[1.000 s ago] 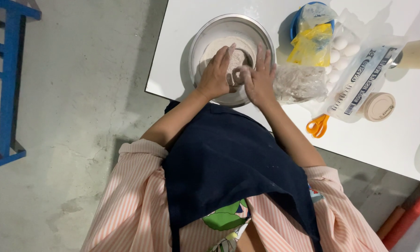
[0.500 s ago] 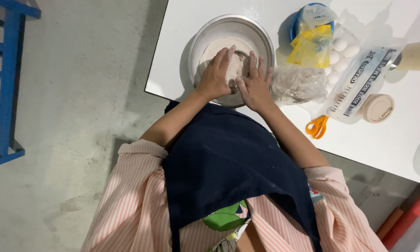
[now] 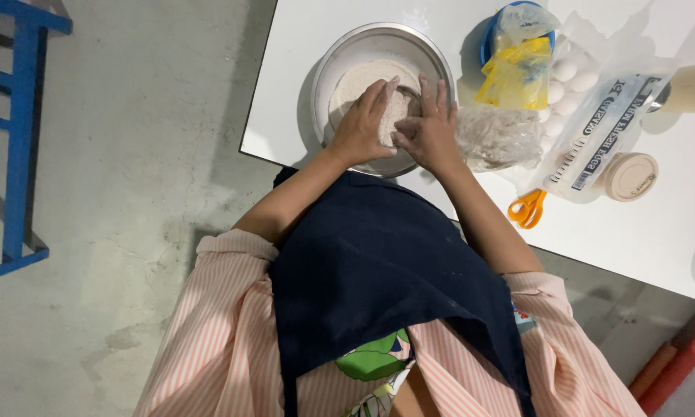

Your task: Preparing ingredients for dough by sifting flour and adding water to a mixing bowl.

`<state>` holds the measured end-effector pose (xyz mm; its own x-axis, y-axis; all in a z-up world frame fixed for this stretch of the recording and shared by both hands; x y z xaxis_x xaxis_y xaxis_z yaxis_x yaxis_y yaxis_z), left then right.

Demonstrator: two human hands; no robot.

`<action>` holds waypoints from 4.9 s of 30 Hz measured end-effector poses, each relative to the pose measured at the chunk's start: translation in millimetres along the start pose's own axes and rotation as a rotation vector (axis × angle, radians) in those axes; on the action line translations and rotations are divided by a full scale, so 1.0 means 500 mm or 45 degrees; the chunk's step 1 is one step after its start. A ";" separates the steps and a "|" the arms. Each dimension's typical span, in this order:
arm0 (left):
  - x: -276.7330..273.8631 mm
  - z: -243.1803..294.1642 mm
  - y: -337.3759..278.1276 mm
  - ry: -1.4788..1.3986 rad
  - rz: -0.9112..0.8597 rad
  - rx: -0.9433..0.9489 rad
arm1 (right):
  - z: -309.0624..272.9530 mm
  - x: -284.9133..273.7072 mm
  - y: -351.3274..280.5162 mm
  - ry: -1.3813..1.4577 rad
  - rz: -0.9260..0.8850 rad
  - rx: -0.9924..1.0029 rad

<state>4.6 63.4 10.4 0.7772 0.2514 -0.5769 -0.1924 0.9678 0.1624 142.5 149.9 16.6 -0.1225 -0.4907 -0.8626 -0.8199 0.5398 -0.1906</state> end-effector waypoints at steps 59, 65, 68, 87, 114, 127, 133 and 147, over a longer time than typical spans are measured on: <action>-0.109 0.036 0.100 0.002 0.121 0.223 | -0.059 -0.095 0.068 -0.297 0.211 -0.354; -0.128 0.050 0.082 0.062 0.115 0.153 | -0.078 -0.178 0.040 -0.039 0.281 -0.284; -0.129 0.060 0.059 0.100 0.108 0.167 | -0.080 -0.187 0.028 0.134 0.470 -0.316; -0.081 0.021 -0.051 0.041 -0.005 0.027 | -0.026 0.015 -0.040 0.950 0.178 0.319; -0.086 -0.392 -0.211 0.934 -0.540 -0.484 | 0.094 0.101 0.004 0.656 0.439 0.596; -0.098 -0.353 -0.175 1.073 -0.838 -0.435 | 0.136 0.087 -0.017 0.817 0.514 0.640; -0.067 -0.386 -0.176 1.050 -0.754 -0.463 | 0.113 0.071 -0.005 0.787 0.492 0.613; -0.062 -0.393 -0.188 0.987 -0.669 -0.470 | 0.073 0.084 0.004 0.833 0.494 0.584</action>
<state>-119.4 -32.5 -144.4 0.2377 -0.3954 -0.8872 -0.2134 0.8698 -0.4448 155.9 155.3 -37.0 -0.7554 -0.4333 -0.4916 -0.3670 0.9012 -0.2305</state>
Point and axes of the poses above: each hand's wrist, its own y-axis towards the middle knuckle, its own x-axis out of the palm, z = x × y, the point moved 6 cm from there along y, towards the middle knuckle, and after that the axes turned 5 degrees about -x, right-handed, at the moved point
